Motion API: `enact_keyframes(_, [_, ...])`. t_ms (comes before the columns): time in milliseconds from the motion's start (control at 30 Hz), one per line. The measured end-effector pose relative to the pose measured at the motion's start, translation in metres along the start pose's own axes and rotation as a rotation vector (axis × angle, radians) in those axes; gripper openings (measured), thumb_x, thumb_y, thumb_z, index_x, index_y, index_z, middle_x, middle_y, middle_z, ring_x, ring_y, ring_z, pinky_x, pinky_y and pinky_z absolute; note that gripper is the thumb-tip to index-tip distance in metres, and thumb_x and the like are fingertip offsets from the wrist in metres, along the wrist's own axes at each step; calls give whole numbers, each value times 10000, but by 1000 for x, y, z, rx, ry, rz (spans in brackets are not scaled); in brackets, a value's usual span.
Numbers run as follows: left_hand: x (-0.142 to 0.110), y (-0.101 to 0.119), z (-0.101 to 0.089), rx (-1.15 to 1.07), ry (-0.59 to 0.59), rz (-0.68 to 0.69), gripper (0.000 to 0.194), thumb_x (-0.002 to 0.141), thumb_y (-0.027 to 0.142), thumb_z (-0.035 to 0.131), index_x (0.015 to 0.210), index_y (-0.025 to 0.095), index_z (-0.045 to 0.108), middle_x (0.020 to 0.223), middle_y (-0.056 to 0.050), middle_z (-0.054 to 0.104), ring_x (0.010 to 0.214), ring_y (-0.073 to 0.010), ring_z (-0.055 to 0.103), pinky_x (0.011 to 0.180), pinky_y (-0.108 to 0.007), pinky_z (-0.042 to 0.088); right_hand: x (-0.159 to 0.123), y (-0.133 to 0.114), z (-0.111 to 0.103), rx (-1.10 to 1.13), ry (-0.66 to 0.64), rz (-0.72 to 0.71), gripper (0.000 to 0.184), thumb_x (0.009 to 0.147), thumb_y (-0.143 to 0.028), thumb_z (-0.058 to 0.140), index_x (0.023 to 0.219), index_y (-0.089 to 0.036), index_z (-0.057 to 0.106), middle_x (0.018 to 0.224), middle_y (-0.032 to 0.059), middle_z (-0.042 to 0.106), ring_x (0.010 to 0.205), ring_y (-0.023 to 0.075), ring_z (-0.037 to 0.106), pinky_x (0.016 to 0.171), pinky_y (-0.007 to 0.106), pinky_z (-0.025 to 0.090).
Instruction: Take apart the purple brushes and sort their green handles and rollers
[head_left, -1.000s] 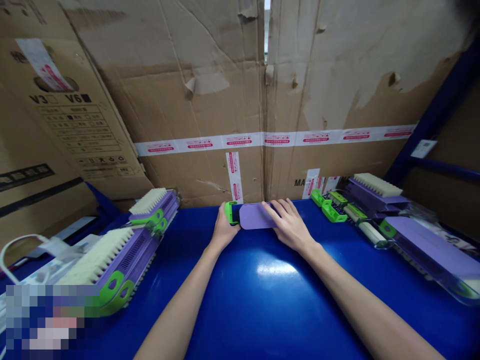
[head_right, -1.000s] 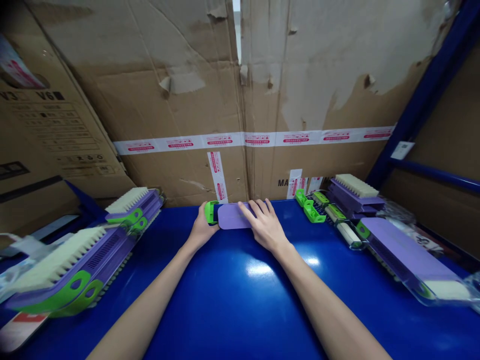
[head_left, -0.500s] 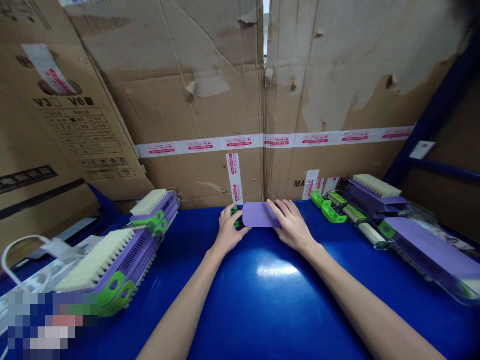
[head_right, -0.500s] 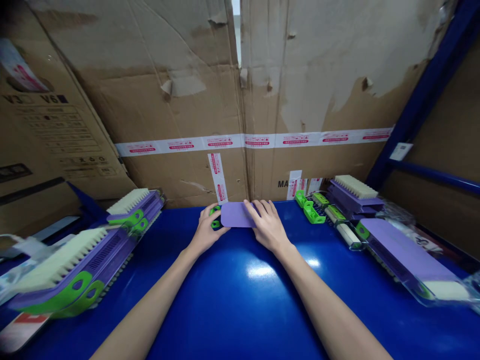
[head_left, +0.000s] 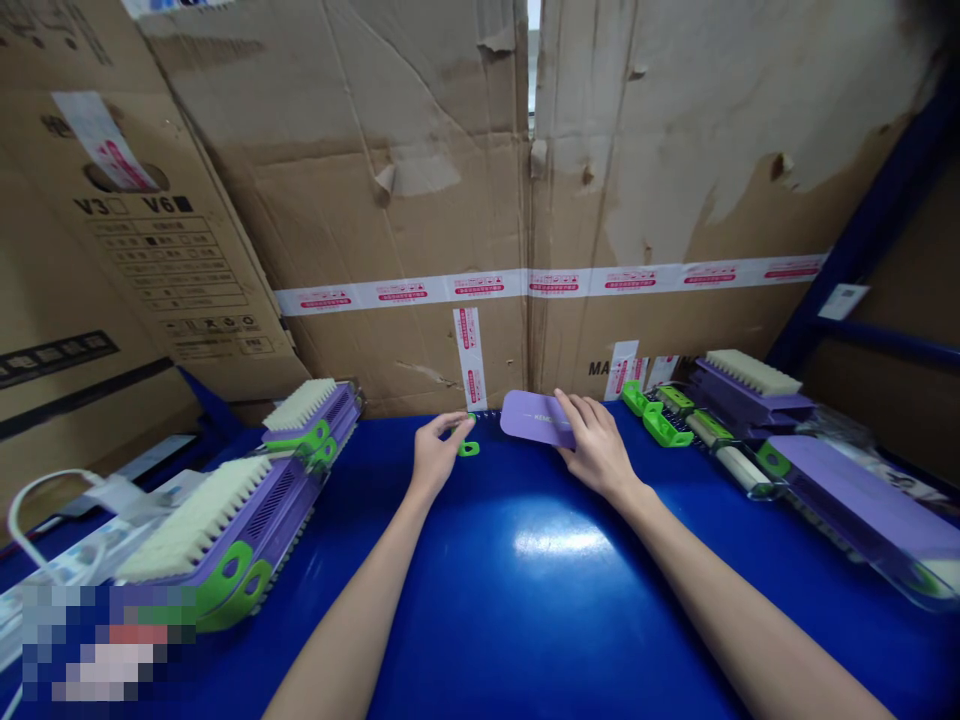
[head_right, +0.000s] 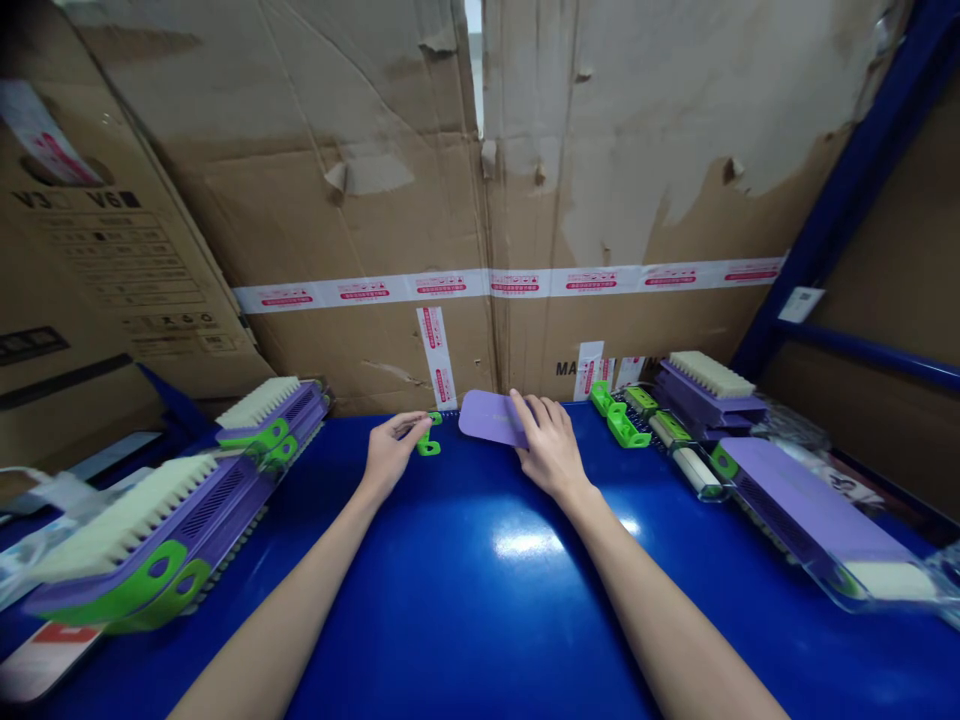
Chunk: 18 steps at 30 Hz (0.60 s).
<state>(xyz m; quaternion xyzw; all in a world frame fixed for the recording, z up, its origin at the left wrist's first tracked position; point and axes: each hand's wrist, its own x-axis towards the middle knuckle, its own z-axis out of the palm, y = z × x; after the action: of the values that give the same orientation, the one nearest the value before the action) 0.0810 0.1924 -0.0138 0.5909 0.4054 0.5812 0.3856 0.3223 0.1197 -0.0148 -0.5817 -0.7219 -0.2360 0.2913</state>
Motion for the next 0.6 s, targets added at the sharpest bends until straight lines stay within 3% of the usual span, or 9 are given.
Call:
enact_keyframes(167, [8,7,-9,-403,188,-165,308,714,407,707,808,139,586,789,-86,702,804,-204,684,859,-362,483,0,3,0,-18,29,28,794,749,-203,567,1460,-171,215,1287,135,500,1167,288,419,966,436,366])
enact_keyframes(367, [11,13,-17,-630,292,-365,183,825,307,597,781,155,505,733,-68,680,714,-174,683,847,-369,500,2,-10,-5,-20,31,110,791,772,-339,587,1450,-155,224,1217,150,556,1060,306,481,820,423,414])
enact_keyframes(500, [11,11,-18,-671,268,-372,152,801,267,608,833,172,493,752,-56,672,742,-175,682,858,-370,498,2,-29,-7,-22,8,195,840,764,-434,594,1449,-129,217,1084,155,621,939,314,507,745,422,408])
enact_keyframes(600, [11,8,-16,-646,197,-320,277,742,301,669,928,193,495,776,-46,675,745,-180,681,852,-384,496,2,-44,-5,21,-28,244,823,757,-439,606,1437,-140,250,1086,153,623,943,309,502,739,415,404])
